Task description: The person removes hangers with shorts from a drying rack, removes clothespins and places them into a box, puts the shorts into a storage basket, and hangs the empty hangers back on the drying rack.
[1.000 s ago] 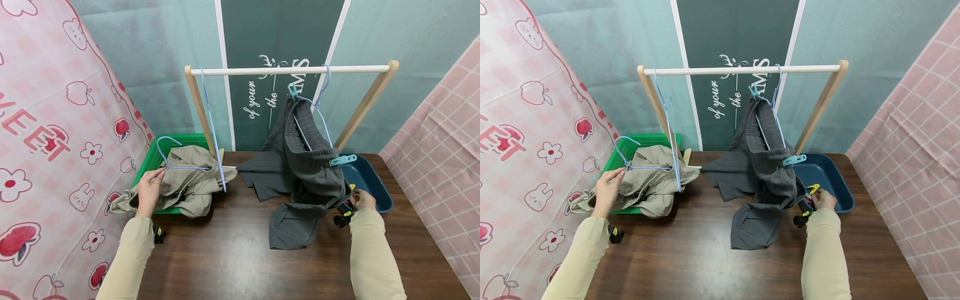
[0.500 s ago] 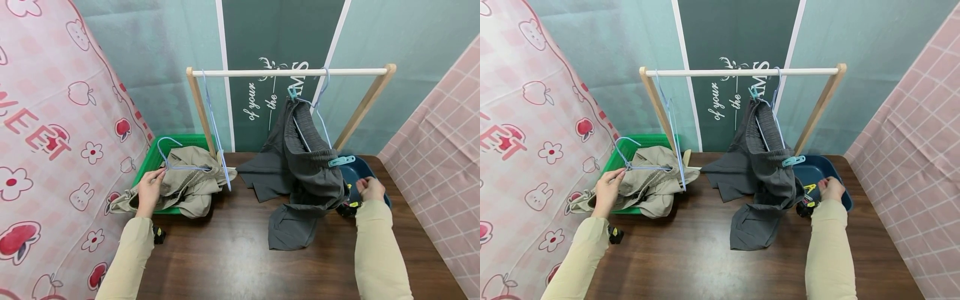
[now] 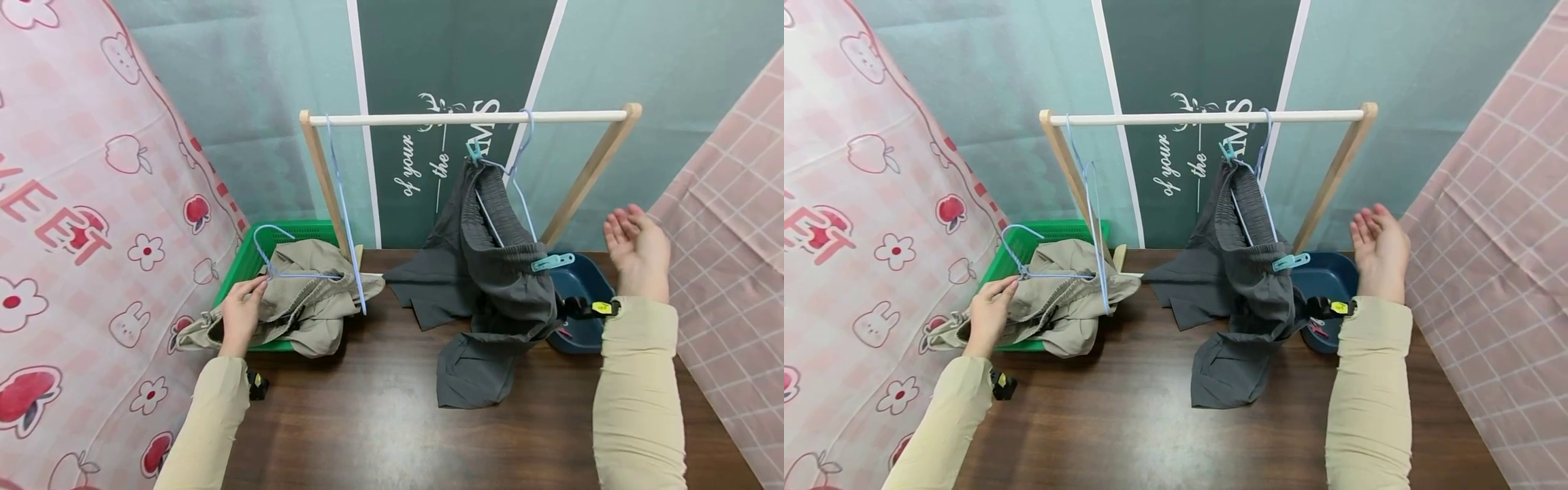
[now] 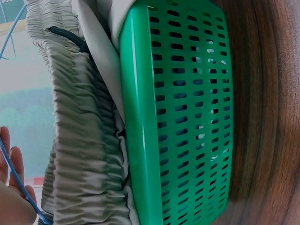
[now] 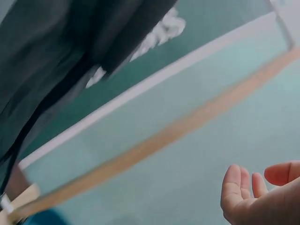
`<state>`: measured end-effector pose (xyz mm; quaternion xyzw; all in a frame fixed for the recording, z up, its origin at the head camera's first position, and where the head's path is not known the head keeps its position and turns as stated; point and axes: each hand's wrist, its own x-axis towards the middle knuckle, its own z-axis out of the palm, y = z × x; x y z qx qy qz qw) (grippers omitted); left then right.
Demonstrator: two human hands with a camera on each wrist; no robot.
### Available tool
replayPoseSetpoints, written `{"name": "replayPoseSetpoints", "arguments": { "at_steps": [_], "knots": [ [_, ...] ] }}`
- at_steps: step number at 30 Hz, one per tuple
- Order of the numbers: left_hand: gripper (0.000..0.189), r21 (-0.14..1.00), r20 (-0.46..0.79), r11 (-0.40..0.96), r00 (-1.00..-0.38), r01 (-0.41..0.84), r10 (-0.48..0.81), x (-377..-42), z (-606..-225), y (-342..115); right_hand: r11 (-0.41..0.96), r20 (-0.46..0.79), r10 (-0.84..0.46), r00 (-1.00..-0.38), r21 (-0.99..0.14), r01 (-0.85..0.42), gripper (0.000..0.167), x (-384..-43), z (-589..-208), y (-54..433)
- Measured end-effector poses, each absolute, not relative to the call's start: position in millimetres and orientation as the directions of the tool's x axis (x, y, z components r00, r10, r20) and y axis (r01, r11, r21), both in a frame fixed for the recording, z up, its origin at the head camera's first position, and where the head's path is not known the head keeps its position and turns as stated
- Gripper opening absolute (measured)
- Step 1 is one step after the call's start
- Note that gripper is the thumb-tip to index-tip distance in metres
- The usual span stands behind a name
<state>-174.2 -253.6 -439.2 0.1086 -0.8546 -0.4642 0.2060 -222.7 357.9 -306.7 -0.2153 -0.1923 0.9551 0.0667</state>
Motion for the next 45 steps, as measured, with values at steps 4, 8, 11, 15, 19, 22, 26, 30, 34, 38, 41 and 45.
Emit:
{"name": "replayPoseSetpoints", "arguments": {
  "at_steps": [4, 8, 11, 15, 19, 22, 26, 30, 34, 38, 41, 45],
  "knots": [
    [0.032, 0.847, 0.237, 0.532, -0.894, -0.001, -0.379, -174, -440, -253, -0.873, -0.23, 0.264, -0.937, -0.47, -0.131, 0.019, -215, -279, 337],
    [0.032, 0.845, 0.235, 0.535, -0.896, -0.004, -0.378, -174, -441, -253, -0.828, -0.075, 0.291, -0.954, -0.52, -0.212, 0.024, -201, -260, 319],
    [0.031, 0.84, 0.252, 0.542, -0.89, 0.005, -0.381, -175, -441, -253, -0.805, 0.021, 0.275, -0.961, -0.541, -0.242, 0.023, -190, -249, 303],
    [0.03, 0.835, 0.276, 0.55, -0.877, 0.016, -0.393, -177, -441, -254, -0.758, 0.16, 0.204, -0.966, -0.598, -0.259, 0.021, -177, -241, 274],
    [0.029, 0.839, 0.285, 0.544, -0.87, 0.024, -0.402, -178, -441, -253, -0.658, 0.273, 0.106, -0.956, -0.702, -0.274, 0.021, -167, -238, 239],
    [0.029, 0.843, 0.282, 0.537, -0.872, 0.026, -0.4, -178, -439, -252, -0.543, 0.327, 0.058, -0.943, -0.783, -0.305, 0.02, -163, -242, 212],
    [0.028, 0.832, 0.289, 0.554, -0.873, 0.025, -0.394, -178, -437, -251, -0.309, 0.314, 0.03, -0.949, -0.9, -0.308, 0.022, -164, -256, 181],
    [0.025, 0.81, 0.33, 0.585, -0.859, 0.044, -0.392, -178, -436, -251, -0.101, 0.223, -0.028, -0.974, -0.97, -0.219, 0.028, -173, -281, 150],
    [0.025, 0.804, 0.355, 0.59, -0.856, 0.075, -0.375, -178, -437, -251, 0.008, 0.121, -0.065, -0.991, -0.993, -0.122, 0.036, -187, -313, 119],
    [0.026, 0.811, 0.349, 0.579, -0.864, 0.084, -0.363, -177, -438, -251, 0.076, 0.032, -0.053, -0.998, -0.996, -0.036, 0.035, -203, -346, 96],
    [0.025, 0.813, 0.352, 0.576, -0.863, 0.089, -0.363, -176, -437, -250, 0.12, 0.001, -0.038, -0.999, -0.993, -0.005, 0.034, -212, -371, 81],
    [0.023, 0.808, 0.375, 0.578, -0.857, 0.115, -0.354, -176, -435, -248, 0.241, 0.022, -0.079, -0.997, -0.97, -0.04, 0.03, -218, -400, 60]
  ]
}}
